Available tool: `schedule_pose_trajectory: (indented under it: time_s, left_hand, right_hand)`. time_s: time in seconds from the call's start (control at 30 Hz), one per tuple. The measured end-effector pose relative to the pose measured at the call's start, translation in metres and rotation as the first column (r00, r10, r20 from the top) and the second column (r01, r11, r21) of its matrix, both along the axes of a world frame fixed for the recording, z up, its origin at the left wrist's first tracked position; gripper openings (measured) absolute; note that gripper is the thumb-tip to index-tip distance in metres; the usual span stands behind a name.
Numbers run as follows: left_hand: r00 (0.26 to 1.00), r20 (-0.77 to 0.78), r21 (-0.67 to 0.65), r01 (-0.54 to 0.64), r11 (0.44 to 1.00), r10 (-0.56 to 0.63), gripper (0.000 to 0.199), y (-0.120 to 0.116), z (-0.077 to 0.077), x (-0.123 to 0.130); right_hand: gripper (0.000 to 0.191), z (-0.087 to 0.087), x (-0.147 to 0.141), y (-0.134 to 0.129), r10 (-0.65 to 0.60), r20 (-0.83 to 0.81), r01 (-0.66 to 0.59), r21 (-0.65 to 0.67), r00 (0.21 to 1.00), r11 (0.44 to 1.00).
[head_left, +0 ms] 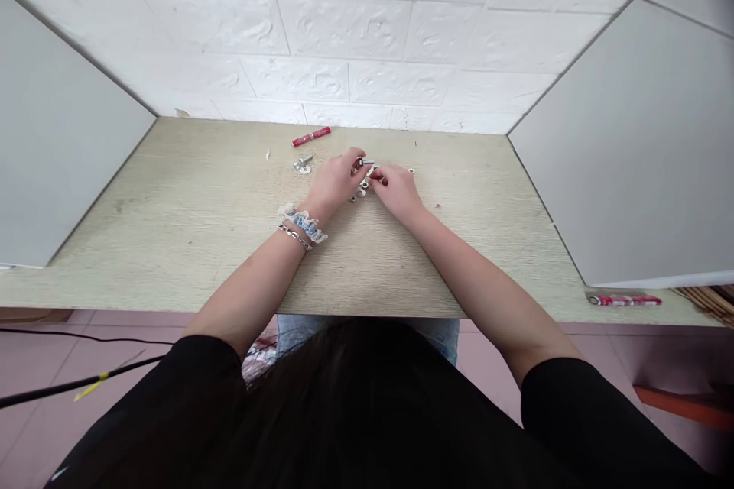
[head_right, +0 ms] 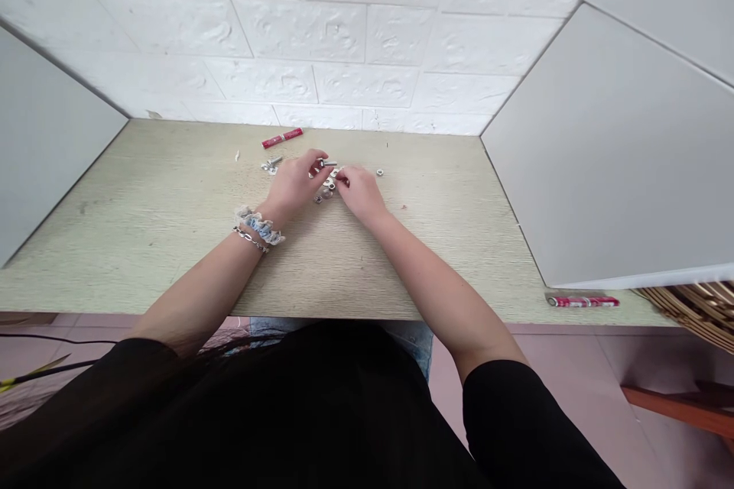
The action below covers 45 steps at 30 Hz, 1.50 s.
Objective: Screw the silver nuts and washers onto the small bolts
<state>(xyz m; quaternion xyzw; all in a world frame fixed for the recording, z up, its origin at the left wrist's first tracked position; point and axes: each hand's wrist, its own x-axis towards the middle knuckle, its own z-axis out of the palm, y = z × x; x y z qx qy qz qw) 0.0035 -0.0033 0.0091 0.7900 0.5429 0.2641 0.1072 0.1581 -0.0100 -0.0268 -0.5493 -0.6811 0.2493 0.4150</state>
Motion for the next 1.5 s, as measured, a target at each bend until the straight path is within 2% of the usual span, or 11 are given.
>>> schedule_pose_trajectory:
  time_s: [0.07,0.17,0.37,0.7,1.0,1.13,1.27,1.4,1.5]
  left_hand:
    - [1.0,-0.004,-0.005,0.001,1.0,-0.001,0.029,0.0,0.001,0.001]
    - [1.0,-0.004,0.0,0.009,1.0,-0.009,0.028,-0.001,0.0,0.001]
    - [1.0,-0.001,-0.006,0.015,1.0,-0.015,0.028,0.0,-0.002,0.0]
    - [1.0,-0.018,-0.011,0.001,1.0,-0.001,0.032,0.001,-0.005,-0.002]
    - [1.0,-0.011,-0.002,0.015,1.0,-0.015,0.03,0.001,-0.003,-0.001]
    - [0.999,-0.043,-0.007,0.006,1.0,-0.006,0.032,-0.001,-0.001,0.0]
    - [0.998,-0.068,-0.015,0.007,1.0,-0.008,0.033,-0.003,0.001,0.001]
    - [0.995,-0.077,0.002,0.062,0.998,-0.062,0.033,-0.004,0.001,0.001]
    - [0.991,-0.099,0.009,0.097,0.995,-0.096,0.034,-0.005,0.002,0.002]
  right_hand:
    - [0.014,-0.001,0.0,0.0,0.033,0.132,-0.039,0.044,0.991,0.998]
    - [0.02,-0.004,0.0,0.001,0.065,0.231,-0.084,0.072,0.971,0.994]
    - [0.023,-0.008,-0.002,0.003,0.11,0.246,-0.133,0.082,0.963,0.988]
    - [0.017,-0.007,-0.008,0.0,0.133,0.161,-0.145,0.069,0.978,0.987]
    - [0.015,0.005,-0.01,-0.005,0.039,0.055,-0.04,0.002,0.998,0.999]
    - [0.011,0.001,-0.009,-0.003,0.025,-0.04,-0.025,-0.005,0.999,1.0]
    - [0.016,-0.004,-0.008,0.0,-0.034,-0.15,0.03,-0.033,0.988,0.999]
    - [0.016,-0.007,-0.007,0.001,-0.01,-0.207,0.016,0.029,0.978,0.999]
    - [0.016,-0.009,-0.006,0.002,-0.009,-0.231,0.016,0.027,0.973,1.0]
